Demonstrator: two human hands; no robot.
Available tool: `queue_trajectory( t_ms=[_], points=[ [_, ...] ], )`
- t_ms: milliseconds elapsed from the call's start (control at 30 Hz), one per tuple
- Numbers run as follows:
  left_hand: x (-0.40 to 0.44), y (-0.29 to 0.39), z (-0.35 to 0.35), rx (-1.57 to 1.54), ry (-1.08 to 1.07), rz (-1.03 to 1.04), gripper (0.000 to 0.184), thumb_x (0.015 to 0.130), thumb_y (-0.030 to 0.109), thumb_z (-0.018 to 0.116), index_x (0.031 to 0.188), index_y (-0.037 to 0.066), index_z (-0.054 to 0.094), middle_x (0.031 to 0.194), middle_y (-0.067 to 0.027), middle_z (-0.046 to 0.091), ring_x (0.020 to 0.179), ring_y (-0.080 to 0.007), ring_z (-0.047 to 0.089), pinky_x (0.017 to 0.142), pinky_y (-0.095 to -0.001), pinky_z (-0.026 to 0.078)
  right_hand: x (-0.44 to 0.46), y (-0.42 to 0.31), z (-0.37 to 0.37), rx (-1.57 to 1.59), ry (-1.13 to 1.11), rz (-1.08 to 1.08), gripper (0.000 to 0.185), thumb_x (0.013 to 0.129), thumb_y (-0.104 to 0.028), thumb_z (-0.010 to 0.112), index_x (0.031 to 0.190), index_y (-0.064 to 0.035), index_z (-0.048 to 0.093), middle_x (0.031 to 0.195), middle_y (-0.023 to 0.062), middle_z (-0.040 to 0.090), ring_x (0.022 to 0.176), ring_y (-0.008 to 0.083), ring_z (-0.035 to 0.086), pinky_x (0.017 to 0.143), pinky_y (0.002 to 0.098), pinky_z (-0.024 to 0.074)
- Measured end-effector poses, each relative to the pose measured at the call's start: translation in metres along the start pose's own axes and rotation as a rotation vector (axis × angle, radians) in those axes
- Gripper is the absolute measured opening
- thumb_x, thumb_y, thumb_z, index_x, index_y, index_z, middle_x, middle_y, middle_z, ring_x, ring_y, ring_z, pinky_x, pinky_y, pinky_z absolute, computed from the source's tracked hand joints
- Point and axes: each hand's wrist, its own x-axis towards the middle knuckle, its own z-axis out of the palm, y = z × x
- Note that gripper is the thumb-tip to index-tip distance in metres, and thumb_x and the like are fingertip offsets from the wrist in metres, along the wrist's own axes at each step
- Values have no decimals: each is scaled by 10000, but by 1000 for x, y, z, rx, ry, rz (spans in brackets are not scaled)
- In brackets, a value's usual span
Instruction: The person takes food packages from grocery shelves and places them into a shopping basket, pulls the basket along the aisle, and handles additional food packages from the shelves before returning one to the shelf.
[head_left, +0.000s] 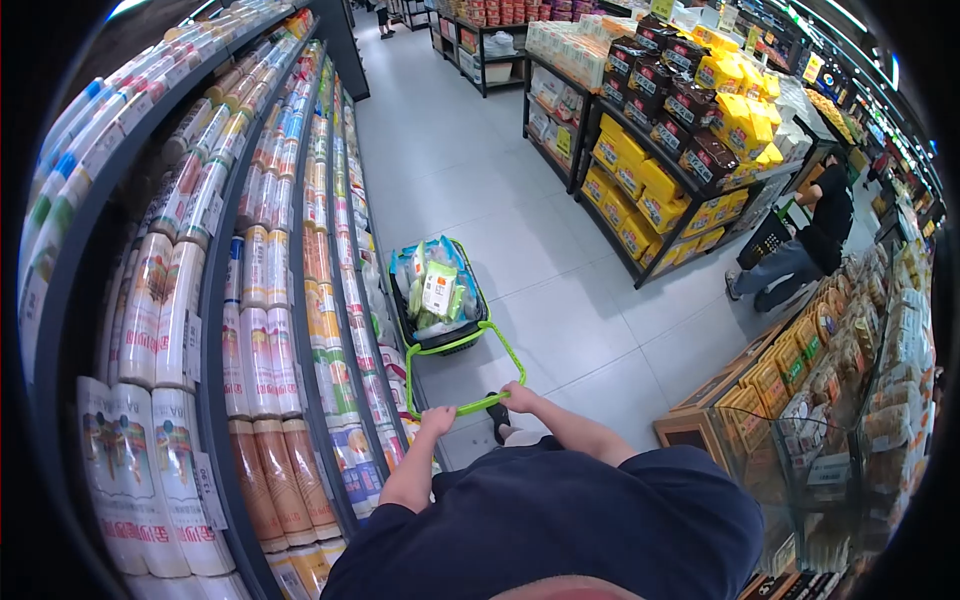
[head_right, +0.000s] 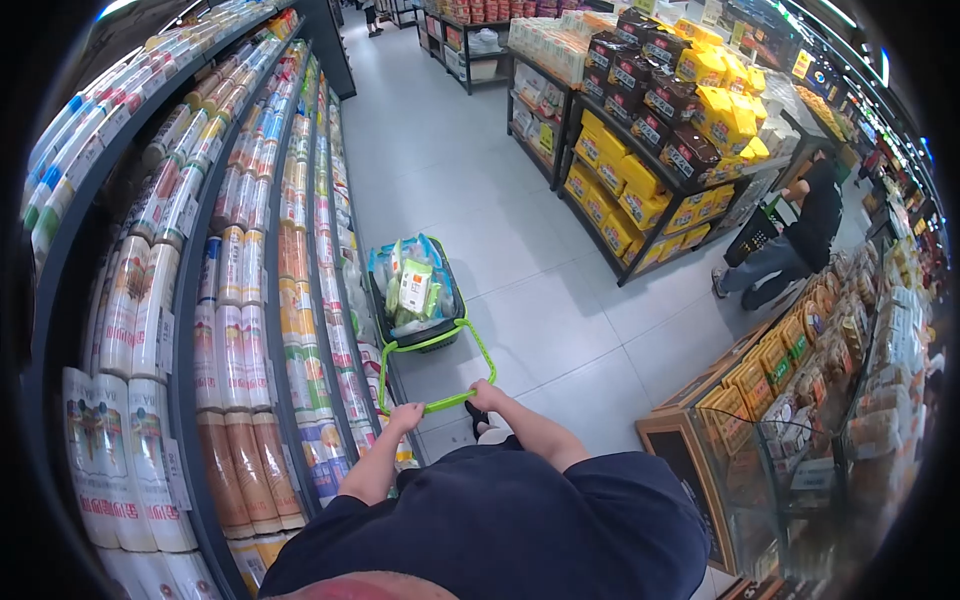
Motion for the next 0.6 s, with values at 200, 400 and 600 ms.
queue_trajectory(
  t_ms=[200, 400, 600],
  points=[
    [-45, -7, 45, 46, -6, 37, 473, 829, 387, 277, 1000, 94, 606, 1080, -155, 580, 1018, -348, 529, 876, -466, 369, -57, -2, 24, -31, -41, 8, 330, 733, -268, 563, 975, -48, 614, 1032, 219, 554, 933, 348, 558, 822, 389, 451],
    [-101, -1, 88, -10, -110, -11, 462, 819, 395, 286, 1019, 135, 611, 1085, -144, 581, 1025, -351, 525, 891, -465, 360, -111, 33, 69, -23, -45, -65, 303, 739, -212, 544, 985, -51, 617, 765, 155, 626, 703, 265, 609, 681, 353, 487],
    [-151, 9, 134, -39, -118, -46, 464, 825, 404, 272, 1014, 160, 619, 1074, -144, 588, 1010, -349, 536, 887, -464, 363, -156, 53, 89, 90, -175, 17, 287, 763, -185, 530, 980, -17, 614, 665, 105, 611, 564, 168, 596, 580, 303, 489]
  ],
)
